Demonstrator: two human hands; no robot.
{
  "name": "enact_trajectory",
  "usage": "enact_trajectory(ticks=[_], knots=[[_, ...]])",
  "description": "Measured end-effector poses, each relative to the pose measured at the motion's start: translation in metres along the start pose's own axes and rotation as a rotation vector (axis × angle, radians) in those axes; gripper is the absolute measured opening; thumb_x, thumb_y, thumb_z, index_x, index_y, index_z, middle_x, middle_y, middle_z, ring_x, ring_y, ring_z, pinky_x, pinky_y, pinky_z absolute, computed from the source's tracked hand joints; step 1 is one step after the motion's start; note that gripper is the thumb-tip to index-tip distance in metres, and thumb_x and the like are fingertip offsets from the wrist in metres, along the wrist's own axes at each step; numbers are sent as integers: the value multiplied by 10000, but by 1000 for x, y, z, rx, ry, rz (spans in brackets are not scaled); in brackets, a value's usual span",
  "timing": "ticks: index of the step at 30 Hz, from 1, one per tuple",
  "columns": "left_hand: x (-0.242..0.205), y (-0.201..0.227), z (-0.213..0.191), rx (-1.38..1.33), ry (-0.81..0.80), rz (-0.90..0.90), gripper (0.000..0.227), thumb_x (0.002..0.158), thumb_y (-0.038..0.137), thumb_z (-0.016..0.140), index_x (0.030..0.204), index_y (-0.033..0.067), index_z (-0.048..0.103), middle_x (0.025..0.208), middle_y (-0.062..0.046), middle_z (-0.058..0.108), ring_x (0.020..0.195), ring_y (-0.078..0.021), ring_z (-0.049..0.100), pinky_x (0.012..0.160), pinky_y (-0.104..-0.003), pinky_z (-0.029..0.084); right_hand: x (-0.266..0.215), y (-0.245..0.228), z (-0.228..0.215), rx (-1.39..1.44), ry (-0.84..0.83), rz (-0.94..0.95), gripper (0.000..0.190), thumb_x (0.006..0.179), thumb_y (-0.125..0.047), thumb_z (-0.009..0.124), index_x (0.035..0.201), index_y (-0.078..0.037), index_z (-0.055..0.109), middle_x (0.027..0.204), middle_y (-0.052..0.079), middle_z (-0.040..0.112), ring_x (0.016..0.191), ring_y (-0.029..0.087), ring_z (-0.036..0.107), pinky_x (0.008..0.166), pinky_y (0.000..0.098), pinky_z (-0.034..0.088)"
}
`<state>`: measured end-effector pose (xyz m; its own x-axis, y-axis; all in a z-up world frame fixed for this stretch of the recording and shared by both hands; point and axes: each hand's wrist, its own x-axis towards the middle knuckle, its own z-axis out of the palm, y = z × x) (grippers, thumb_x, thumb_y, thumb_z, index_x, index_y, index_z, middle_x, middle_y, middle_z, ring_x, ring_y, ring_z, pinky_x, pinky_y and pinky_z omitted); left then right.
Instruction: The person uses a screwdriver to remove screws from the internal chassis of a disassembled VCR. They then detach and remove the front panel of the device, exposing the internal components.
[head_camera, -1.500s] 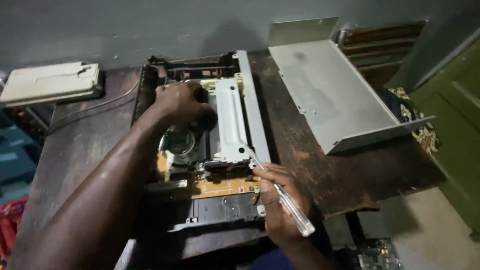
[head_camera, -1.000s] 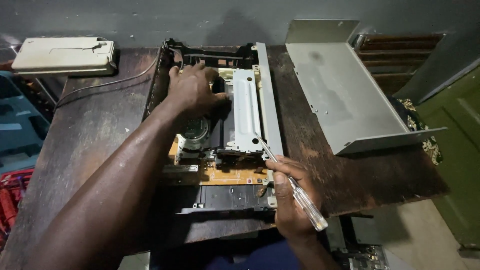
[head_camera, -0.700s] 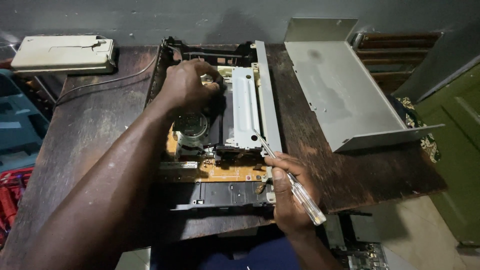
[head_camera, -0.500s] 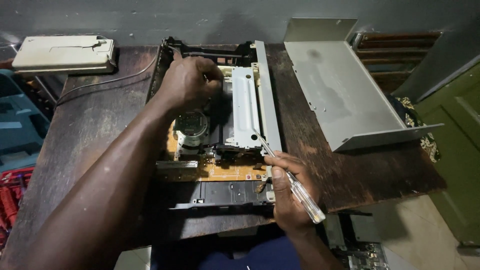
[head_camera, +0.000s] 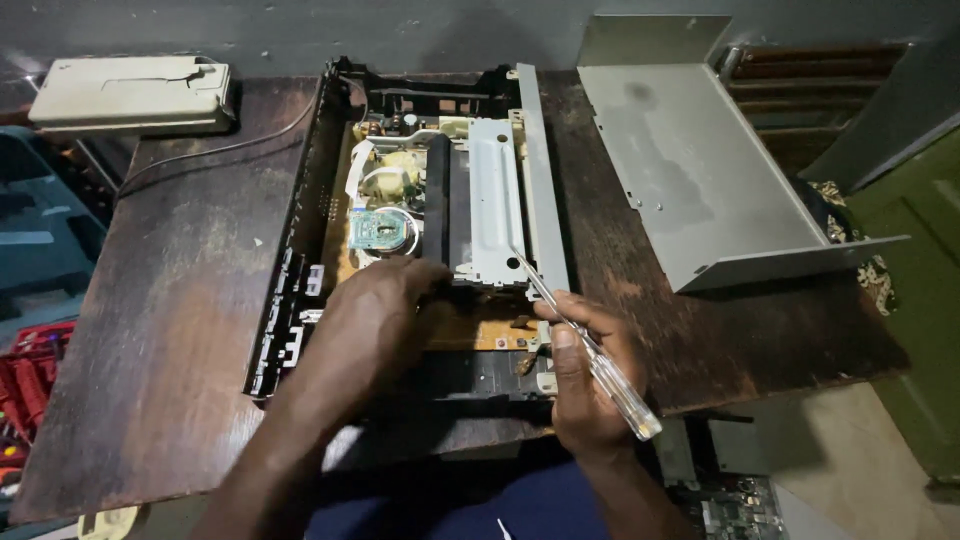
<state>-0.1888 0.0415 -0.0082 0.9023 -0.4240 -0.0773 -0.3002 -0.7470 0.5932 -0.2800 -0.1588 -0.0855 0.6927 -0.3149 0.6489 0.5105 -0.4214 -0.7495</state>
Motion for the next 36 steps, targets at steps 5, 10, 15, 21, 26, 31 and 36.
enact_trajectory(ticks=[5, 10, 15, 21, 26, 31, 36], knots=[[17, -26, 34, 56, 266, 173, 218, 1001, 185, 702, 1195, 105, 763, 1089, -116, 756, 947, -293, 714, 790, -435, 610, 2, 4, 0, 12, -9, -1, 294, 1062, -213, 570, 1243, 9, 636, 1180, 187, 758, 1159, 315, 774, 1076, 435, 635], [22, -24, 45, 64, 187, -51, 316, 1032, 299, 670, 1325, 185, 697, 1244, -93, 675, 989, -261, 682, 812, -427, 649, -3, 11, 2, 126, 28, 37, 310, 1048, -241, 566, 1225, 4, 634, 1204, 216, 743, 1114, 345, 793, 1068, 472, 649], [29, -58, 72, 98, 472, 312, 159, 973, 269, 711, 1111, 198, 743, 943, -85, 653, 971, -376, 692, 796, -496, 602, -1, 16, 7, 151, 119, -64, 229, 1060, -172, 569, 1132, 27, 657, 1007, 206, 787, 1144, 330, 739, 1095, 479, 559], [38, -64, 84, 70, 509, 275, 153, 986, 257, 711, 1097, 164, 759, 927, -118, 680, 935, -402, 706, 810, -502, 598, 2, 18, 6, 149, 84, -77, 220, 1071, -157, 560, 1127, 43, 635, 981, 239, 776, 1118, 359, 753, 1122, 528, 544], [33, -56, 80, 42, 516, 263, 144, 989, 242, 715, 1088, 151, 766, 910, -139, 694, 914, -426, 716, 806, -527, 592, 3, 20, 4, 156, 79, -76, 197, 1069, -142, 562, 1120, 32, 638, 999, 238, 782, 1082, 338, 769, 1073, 511, 576], [28, -56, 72, -7, 499, 269, 134, 993, 236, 718, 1089, 167, 780, 894, -131, 709, 896, -423, 730, 782, -522, 596, 2, 26, 6, 198, 102, -81, 211, 1064, -161, 582, 1109, 37, 642, 957, 234, 781, 1051, 335, 780, 1035, 505, 600], [13, -46, 53, -112, 482, 216, 247, 922, 154, 760, 1166, 184, 789, 932, -141, 769, 963, -436, 743, 840, -538, 598, 4, 28, 1, 193, 76, -90, 206, 1058, -138, 581, 1119, 48, 644, 1077, 264, 763, 1007, 338, 795, 973, 489, 638]])
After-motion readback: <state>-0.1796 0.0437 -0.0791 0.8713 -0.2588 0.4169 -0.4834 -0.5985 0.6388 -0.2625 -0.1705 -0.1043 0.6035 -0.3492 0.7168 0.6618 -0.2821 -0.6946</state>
